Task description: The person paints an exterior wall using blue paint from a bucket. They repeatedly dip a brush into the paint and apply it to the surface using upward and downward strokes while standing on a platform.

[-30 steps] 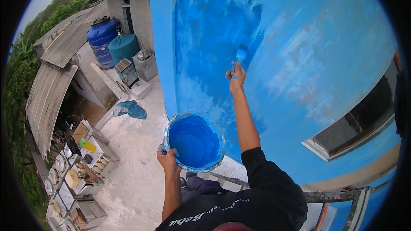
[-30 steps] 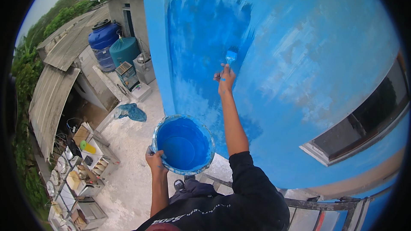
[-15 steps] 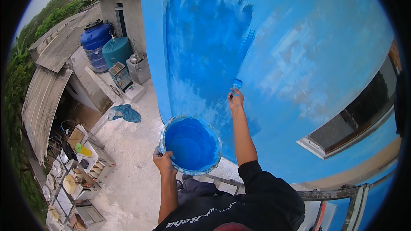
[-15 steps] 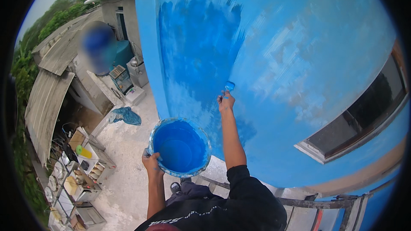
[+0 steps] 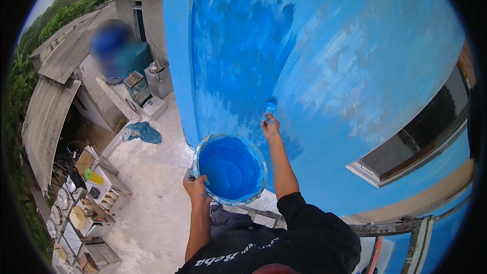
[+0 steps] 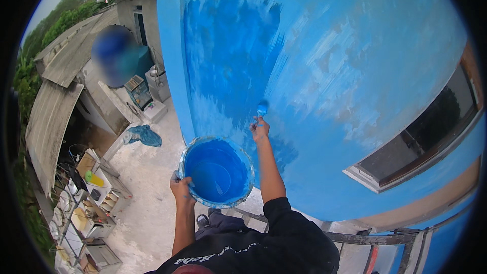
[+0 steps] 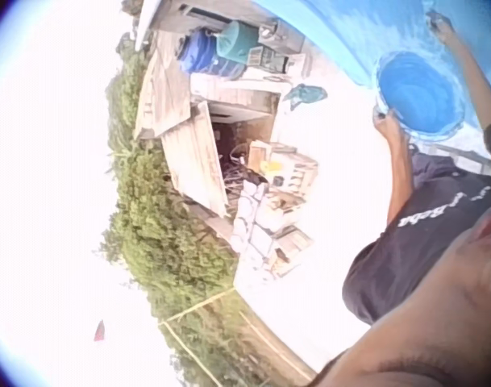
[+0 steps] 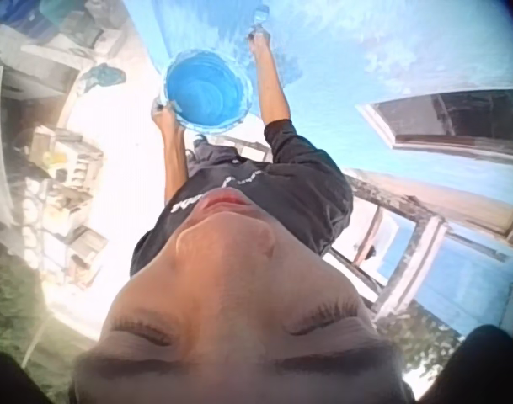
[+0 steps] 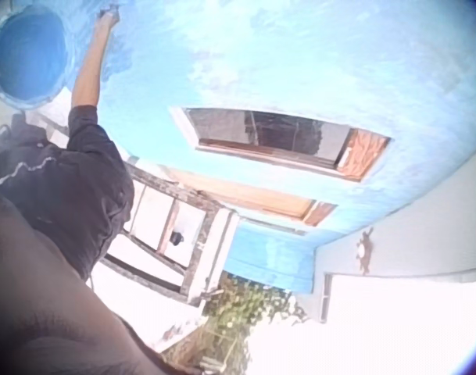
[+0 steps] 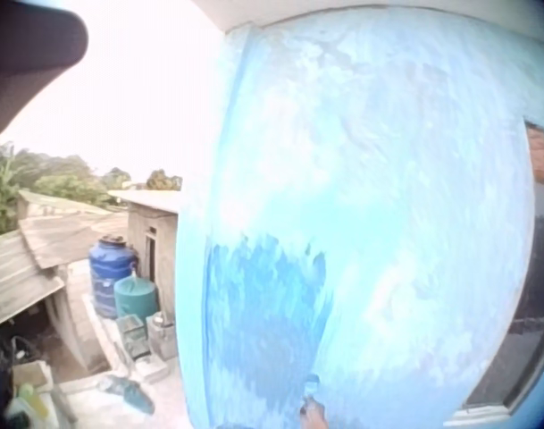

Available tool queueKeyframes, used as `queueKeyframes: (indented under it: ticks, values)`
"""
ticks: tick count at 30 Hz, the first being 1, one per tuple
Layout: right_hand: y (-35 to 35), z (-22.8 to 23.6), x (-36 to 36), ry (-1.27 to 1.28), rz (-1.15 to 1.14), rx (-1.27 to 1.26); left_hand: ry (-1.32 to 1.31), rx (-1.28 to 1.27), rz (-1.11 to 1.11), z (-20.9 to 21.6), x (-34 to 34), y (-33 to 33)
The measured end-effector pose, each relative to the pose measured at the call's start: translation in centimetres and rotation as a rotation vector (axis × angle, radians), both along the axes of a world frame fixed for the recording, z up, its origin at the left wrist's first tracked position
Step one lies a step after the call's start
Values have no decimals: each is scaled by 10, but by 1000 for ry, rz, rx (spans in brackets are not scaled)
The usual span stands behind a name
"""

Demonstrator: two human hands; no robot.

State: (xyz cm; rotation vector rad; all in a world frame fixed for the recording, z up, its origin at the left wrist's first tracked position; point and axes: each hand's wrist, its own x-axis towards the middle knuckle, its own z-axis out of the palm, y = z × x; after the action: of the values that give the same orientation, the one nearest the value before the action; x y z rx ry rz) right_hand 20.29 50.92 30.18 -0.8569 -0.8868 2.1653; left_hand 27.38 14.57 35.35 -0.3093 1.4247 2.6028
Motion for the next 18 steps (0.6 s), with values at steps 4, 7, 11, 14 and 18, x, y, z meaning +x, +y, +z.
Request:
queueKeyframes:
  ticks: [4, 7, 11, 14, 18]
  values:
    - [19, -51, -2, -129, -24, -183, -19, -6, 13, 11, 0, 7]
    - [21, 8, -20, -6, -99, -80, -18, -21, 47, 7, 1, 2]
    - [-13, 106, -13, 149, -34, 350, -23, -43, 70, 8, 3, 2]
    - [-29, 133, -10, 279, -109, 546, -30, -33, 80, 6, 4, 2]
    - [-1, 72, -6, 157, -126, 439, -36, -46, 73, 5, 6, 3]
